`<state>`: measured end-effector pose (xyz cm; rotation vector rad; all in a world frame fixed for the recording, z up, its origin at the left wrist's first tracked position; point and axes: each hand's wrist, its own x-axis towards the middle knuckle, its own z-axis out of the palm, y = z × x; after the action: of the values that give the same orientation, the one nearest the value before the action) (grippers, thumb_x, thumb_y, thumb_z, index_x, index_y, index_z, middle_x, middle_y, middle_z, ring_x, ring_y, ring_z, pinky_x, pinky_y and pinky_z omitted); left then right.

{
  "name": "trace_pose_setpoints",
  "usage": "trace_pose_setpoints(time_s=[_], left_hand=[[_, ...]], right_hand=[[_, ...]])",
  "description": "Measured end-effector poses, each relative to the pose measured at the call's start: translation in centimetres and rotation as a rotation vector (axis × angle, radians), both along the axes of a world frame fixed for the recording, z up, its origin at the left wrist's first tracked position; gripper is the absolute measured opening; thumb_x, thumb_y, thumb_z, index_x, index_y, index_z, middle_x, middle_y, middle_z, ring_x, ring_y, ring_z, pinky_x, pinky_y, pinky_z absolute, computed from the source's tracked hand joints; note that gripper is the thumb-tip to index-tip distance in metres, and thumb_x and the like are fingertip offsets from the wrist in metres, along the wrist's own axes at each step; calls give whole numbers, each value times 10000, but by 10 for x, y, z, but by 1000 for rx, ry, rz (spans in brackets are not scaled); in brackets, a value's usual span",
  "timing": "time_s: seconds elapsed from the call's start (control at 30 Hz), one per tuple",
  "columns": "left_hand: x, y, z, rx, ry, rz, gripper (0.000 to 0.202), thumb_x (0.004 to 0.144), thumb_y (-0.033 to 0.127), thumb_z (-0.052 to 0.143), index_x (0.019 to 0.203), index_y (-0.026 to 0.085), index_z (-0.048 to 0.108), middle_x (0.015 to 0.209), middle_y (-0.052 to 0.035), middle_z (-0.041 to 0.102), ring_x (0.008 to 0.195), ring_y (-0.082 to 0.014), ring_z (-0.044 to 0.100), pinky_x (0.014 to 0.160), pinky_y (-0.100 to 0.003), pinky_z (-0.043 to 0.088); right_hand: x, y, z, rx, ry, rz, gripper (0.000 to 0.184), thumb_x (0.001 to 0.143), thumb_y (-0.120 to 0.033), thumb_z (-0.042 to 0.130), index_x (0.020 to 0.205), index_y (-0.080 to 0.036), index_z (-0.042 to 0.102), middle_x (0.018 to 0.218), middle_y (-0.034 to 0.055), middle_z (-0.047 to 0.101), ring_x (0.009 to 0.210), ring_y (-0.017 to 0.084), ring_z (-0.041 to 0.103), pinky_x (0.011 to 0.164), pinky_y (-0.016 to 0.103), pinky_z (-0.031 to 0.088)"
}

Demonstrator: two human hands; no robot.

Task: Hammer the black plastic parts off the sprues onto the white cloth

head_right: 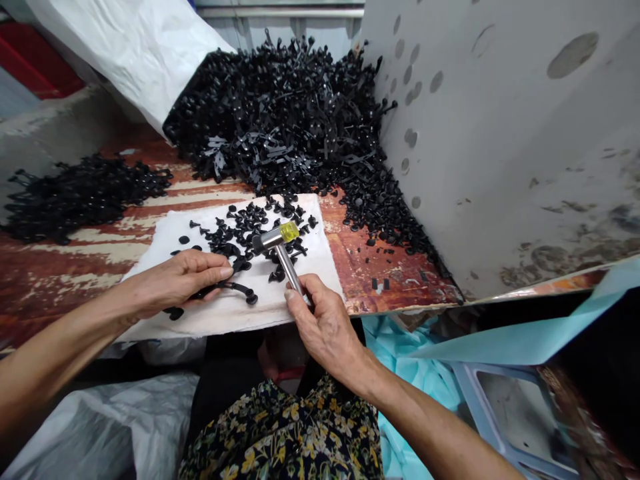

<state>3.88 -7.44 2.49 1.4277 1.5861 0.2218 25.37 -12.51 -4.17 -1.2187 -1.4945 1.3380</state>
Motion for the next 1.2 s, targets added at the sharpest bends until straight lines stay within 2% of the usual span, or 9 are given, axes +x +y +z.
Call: trace_pose_setpoints(time_s=[0.1,0.2,0.3,0.43,0.57,0.73,0.87,1.07,1.2], left_hand=[[-1,0,1,-51,-37,42,345,819,337,512,515,182,463,401,59,390,329,-43,256,356,-171,181],[0,1,2,-47,-10,18,362,823,323,510,495,178,460,381,60,364,326,-40,253,359,-170,172],[0,1,2,-41,2,8,355,821,318,511,499,177,462,381,59,375,322,-39,256,355,-169,167],[-3,4,0,-28,-16,-14,343,809,330,536,510,182,457,389,63,382,324,-41,259,350,-171,168],[-8,5,-5,-15,-41,-54,344,795,349,559,511,182,463,387,70,355,327,-40,248,350,-174,167],[-9,4,-8,-1,-71,-34,312,794,344,559,542,180,477,416,57,421,336,-44,285,359,-176,193],[-8,2,-8,8,-101,-43,344,800,342,545,506,184,460,393,57,396,326,-48,278,353,-185,193],[-12,2,-20,15,-128,-40,310,769,385,574,550,184,488,407,55,417,326,-48,270,350,-181,174],[-15,4,-26,29,-123,-63,310,764,428,559,580,185,503,430,48,446,325,-53,292,339,-181,191]], right_hand=[[0,-1,1,25,-7,-1,208,960,-381,493,999,-208,601,507,-89,398,445,113,415,444,234,330],[1,-1,2,108,-53,13,268,978,-324,450,1131,-194,628,608,-31,550,611,156,578,566,254,460],[1,2,4,260,-148,47,352,965,-227,422,1264,-176,599,980,78,710,941,206,667,833,323,530],[0,9,10,479,-263,90,487,940,-138,416,1421,-154,486,1311,135,643,1212,223,603,1038,381,478],[0,16,15,655,-311,78,567,927,-75,384,1486,-167,413,1303,143,642,1165,220,628,1016,409,510],[1,19,24,651,-487,210,579,902,-68,382,1472,-153,439,1170,165,691,1010,268,675,893,491,568],[-1,16,36,808,-393,98,608,917,-48,382,1504,-202,391,1212,135,678,1020,233,661,929,425,548],[0,19,34,652,-598,212,595,890,-71,391,1463,-215,461,1030,112,720,855,230,680,786,411,582],[-3,13,38,798,-404,27,562,931,-79,388,1478,-203,420,1182,125,679,858,193,658,802,357,557]])
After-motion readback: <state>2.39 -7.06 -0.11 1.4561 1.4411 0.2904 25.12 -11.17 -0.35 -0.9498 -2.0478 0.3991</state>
